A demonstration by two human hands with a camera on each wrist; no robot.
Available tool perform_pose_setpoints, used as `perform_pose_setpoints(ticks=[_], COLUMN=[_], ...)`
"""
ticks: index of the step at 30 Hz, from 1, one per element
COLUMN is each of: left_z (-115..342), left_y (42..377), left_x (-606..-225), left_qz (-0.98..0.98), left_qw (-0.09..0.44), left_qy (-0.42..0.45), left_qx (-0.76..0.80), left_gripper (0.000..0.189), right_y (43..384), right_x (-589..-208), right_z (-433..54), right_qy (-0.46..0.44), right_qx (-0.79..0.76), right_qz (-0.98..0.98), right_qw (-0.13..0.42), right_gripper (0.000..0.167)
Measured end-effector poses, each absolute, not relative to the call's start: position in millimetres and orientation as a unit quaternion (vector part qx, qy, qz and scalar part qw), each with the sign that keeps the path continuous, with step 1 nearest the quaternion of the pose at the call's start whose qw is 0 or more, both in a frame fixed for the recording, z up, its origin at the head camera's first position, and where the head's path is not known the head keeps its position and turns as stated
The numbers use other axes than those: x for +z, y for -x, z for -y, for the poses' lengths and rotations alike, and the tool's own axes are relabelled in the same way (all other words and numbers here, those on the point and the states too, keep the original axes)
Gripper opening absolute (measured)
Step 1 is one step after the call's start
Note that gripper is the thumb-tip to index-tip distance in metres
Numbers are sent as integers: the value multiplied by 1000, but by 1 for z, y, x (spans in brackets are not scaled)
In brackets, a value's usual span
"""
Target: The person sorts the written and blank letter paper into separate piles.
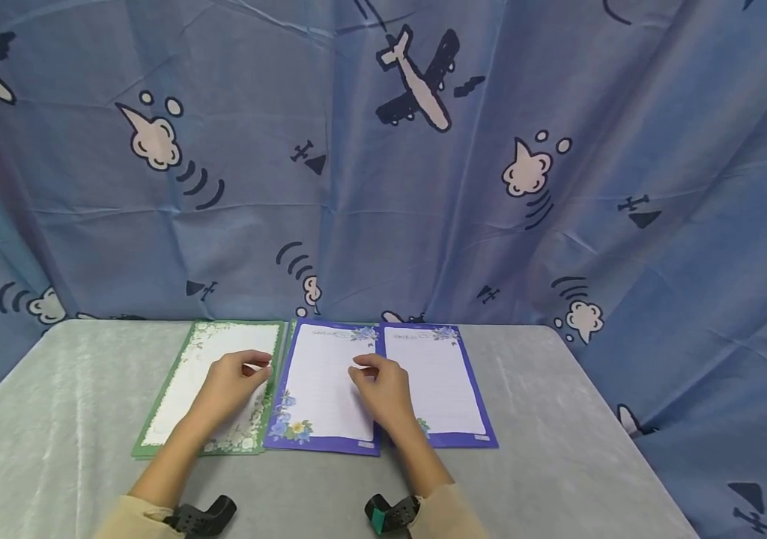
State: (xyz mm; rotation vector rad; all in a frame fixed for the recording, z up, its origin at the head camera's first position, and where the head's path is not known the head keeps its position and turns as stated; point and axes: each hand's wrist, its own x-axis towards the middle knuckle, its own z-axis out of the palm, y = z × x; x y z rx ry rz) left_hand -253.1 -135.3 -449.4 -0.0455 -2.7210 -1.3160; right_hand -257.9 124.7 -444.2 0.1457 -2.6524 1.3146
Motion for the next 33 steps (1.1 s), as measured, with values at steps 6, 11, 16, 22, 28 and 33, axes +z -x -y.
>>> perform_pose_setpoints(ticks=[6,11,16,22,28,33], left_z=[124,119,117,114,112,111], left_y=[253,253,252,253,253,253], left_x=[-460,-464,-468,-474,-476,-476], left_qz=[880,876,885,899,908,909], left_qw=[65,75,92,105,113,118], left_qy=[18,8,7,15,19,20], left_qx=[-469,-476,-457,-425,-402,-399], left_gripper=[27,26,26,28,23,18], right_y=[257,259,260,258,257,257], right_x=[-453,-463,-470,-478,-479,-479], right_z=[-138,-144,-148,-149,-146,-144], right_qy=[-34,-30,-17,-10,-14,-10], right_qx=[445,450,444,423,421,419], right_qz=[888,882,881,891,890,888], right_qw=[111,139,160,162,175,188], right_gripper=[19,17,17,16,15,14])
